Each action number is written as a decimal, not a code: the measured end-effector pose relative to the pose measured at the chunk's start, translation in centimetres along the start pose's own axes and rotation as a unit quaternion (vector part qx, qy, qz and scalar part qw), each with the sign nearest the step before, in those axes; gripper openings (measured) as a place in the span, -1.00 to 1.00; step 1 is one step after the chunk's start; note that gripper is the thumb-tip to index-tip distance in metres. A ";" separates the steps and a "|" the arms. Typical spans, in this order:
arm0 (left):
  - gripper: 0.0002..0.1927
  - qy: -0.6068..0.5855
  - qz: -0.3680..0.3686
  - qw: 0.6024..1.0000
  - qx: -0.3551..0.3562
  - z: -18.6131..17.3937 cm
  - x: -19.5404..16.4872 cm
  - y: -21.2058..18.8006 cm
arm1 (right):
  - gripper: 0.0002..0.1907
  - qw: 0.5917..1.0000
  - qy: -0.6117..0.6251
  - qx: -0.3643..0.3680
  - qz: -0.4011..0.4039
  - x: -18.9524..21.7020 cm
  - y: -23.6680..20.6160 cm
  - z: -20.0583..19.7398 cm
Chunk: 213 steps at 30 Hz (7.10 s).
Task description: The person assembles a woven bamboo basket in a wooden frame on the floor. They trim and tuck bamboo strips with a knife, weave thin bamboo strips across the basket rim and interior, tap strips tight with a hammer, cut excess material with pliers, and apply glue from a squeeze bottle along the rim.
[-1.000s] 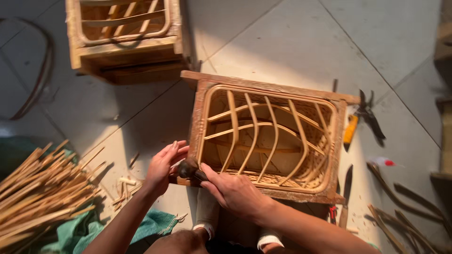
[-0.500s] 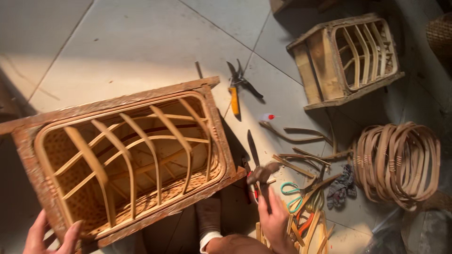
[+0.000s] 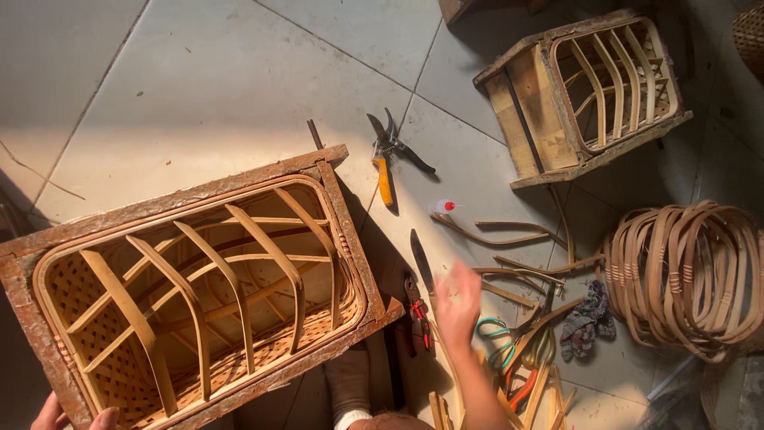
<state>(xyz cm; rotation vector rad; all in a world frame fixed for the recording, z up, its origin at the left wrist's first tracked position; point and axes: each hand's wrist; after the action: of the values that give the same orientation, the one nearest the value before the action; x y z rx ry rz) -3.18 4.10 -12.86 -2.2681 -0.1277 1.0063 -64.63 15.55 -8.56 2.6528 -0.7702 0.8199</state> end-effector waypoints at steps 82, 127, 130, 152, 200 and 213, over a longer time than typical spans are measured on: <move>-0.19 -0.060 0.142 0.964 -0.218 -8.1 -15.5 5.2 | -0.53 0.791 -0.228 0.264 -0.503 39.3 14.9 8.7; -0.17 -0.056 0.103 0.970 -0.213 -6.6 -15.9 4.3 | -0.58 0.877 -0.226 0.244 -0.345 26.6 18.8 -0.5; -0.17 -0.066 0.117 0.970 -0.203 -6.6 -16.1 4.1 | -0.61 0.921 0.050 0.374 -0.099 23.7 14.2 -1.2; -0.22 0.036 0.126 0.966 -0.225 -6.4 -17.8 3.6 | -0.65 0.859 0.342 0.342 0.168 19.7 8.2 0.9; -0.49 -0.110 0.126 0.979 -0.118 -6.5 -20.3 2.7 | -0.74 0.862 0.279 0.342 0.247 14.6 -2.0 -4.2; -0.30 0.031 0.218 0.950 -0.221 -7.0 -18.6 3.9 | -0.74 0.872 0.208 0.378 0.231 14.7 -4.8 -7.5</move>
<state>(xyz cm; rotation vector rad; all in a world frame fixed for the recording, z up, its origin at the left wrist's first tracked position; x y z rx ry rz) -11.99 -8.80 0.03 -2.8130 0.2072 1.2221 -55.01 16.33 5.70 2.7133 -1.1547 2.1184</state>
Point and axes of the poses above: each hand's wrist, its own y-axis towards the middle knuckle, its own z-axis out of the palm, x = y × z, and after that the axes turned 12 degrees about x, right-handed
